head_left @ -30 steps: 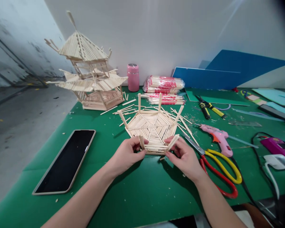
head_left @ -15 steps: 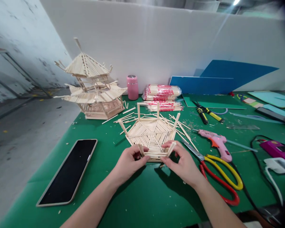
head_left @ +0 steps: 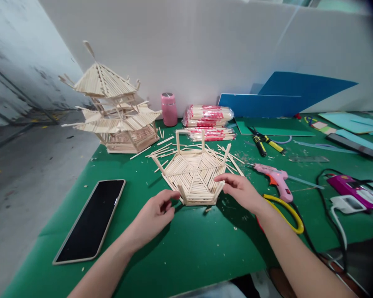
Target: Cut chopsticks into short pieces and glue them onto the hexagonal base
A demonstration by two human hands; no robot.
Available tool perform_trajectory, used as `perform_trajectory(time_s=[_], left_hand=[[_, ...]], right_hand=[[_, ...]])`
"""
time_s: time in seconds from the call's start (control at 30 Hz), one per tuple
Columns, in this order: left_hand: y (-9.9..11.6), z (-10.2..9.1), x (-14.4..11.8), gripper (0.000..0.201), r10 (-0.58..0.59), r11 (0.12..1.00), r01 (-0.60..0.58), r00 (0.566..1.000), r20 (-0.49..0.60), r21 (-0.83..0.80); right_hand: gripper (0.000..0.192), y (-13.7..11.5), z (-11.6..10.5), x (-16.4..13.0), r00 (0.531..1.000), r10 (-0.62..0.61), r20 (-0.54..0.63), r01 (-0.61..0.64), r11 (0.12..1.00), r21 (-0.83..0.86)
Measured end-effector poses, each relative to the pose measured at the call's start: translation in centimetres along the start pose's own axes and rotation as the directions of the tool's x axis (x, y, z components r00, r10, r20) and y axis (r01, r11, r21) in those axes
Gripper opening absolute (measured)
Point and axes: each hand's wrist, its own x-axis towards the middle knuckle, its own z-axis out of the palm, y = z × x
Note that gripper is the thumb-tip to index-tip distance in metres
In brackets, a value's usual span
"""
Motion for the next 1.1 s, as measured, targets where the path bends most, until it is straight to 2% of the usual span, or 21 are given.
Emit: perform_trajectory(time_s=[0.13,0.23,0.37,0.5,0.63,0.73,0.93,1.1], left_hand=[[-0.3,-0.3,-0.4,0.03,-0.096,0.994,0.092,0.993,-0.064,-0.064],[-0.5,-0.1,-0.4,0.03,-0.118,0.991,0.113,0.99,-0.074,-0.068],[-0.4,0.1,-0.1,0.029,-0.089,0.996,0.087,0.994,-0.067,-0.034],[0.0,0.1,0.4,0.024,-0.038,0.999,0.039,0.998,-0.059,0.022],[0.0,0.5,1.2,0.02,0.048,0.996,-0.045,0.998,-0.044,0.072],[-0.1,1.0,2.0,0.014,0.094,0.995,-0.093,0.995,-0.024,0.033],[-0.2,1.6,2.9,0.009,0.1,0.995,-0.1,0.995,0.014,-0.005],[-0.1,1.6,2.8,0.009,0.1,0.995,-0.099,0.995,-0.006,0.002]], right_hand=[[0.022,-0.3,0.1,2.3,0.986,0.01,0.166,-0.008,1.0,-0.015],[0.023,-0.7,0.1,3.8,0.948,0.019,0.318,-0.007,0.999,-0.04],[0.022,-1.8,0.1,5.4,0.852,0.048,0.521,0.001,0.996,-0.094],[0.021,-3.0,0.6,6.5,0.751,0.075,0.656,0.022,0.99,-0.138],[0.017,-3.6,1.3,7.2,0.676,0.077,0.733,0.047,0.988,-0.147],[0.013,-3.7,1.5,7.4,0.644,0.071,0.762,0.053,0.989,-0.137],[0.005,-3.4,1.8,7.4,0.626,0.097,0.774,-0.008,0.993,-0.118],[0.001,-2.9,2.0,7.4,0.629,0.097,0.771,-0.041,0.995,-0.091]])
